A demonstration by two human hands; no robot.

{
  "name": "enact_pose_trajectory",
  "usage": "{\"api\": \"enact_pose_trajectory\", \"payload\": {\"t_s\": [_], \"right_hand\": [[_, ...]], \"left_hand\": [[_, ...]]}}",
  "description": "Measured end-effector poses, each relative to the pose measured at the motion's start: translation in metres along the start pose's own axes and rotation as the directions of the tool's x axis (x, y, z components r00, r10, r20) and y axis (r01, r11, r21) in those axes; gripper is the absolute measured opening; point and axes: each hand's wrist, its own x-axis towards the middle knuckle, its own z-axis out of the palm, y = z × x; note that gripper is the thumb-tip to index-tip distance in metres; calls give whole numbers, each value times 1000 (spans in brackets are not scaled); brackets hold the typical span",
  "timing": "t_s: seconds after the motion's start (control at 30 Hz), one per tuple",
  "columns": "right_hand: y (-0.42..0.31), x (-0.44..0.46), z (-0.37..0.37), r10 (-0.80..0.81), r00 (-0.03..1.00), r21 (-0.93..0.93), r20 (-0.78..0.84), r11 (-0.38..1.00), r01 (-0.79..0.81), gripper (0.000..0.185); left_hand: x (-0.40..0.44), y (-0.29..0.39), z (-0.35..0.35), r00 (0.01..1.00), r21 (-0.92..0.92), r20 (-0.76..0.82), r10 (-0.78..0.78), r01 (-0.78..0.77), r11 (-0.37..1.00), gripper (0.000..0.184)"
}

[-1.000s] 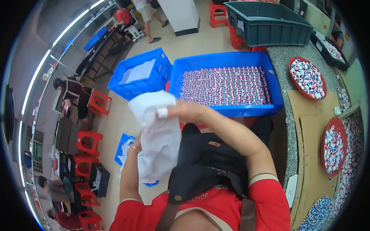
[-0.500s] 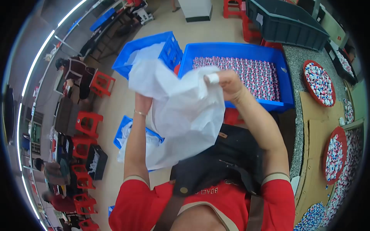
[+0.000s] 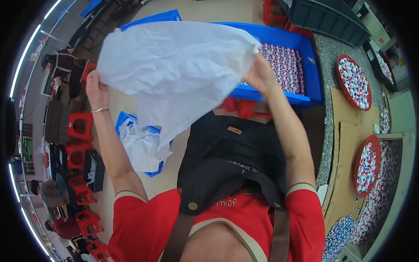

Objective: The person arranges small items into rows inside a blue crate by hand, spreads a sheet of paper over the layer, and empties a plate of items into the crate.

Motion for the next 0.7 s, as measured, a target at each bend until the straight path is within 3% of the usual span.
{"api": "enact_pose_trajectory", "payload": {"t_s": [0.07, 0.13, 0.33, 0.37, 0.47, 0.63, 0.7], "right_hand": [[19, -1, -18, 62, 997, 112, 54, 991, -68, 61], [45, 0, -23, 76, 997, 62, 2, 995, -76, 66], [96, 76, 16, 122, 953, -209, -278, 960, -184, 29], [99, 94, 22, 132, 957, -209, -258, 959, -189, 29], [99, 129, 50, -60, 969, -486, -239, 872, -66, 13], [88, 143, 64, -94, 995, -295, -20, 952, 84, 18], [84, 137, 69, -123, 992, -400, -25, 911, 103, 21]], "left_hand": [[-9, 17, 9, 985, 31, -170, 30, -25, 999, 11], [-17, 22, 5, 985, 11, -165, 57, -56, 998, 10], [-34, 64, -11, 972, 14, -206, 110, -109, 994, 11], [-38, 73, -17, 972, 22, -200, 124, -122, 992, 11], [-58, 95, -28, 960, 46, -217, 175, -169, 985, 11], [-95, 109, -52, 876, 179, -345, 336, -290, 940, 10], [-99, 104, -86, 808, 207, -462, 366, -303, 930, 9]]}}
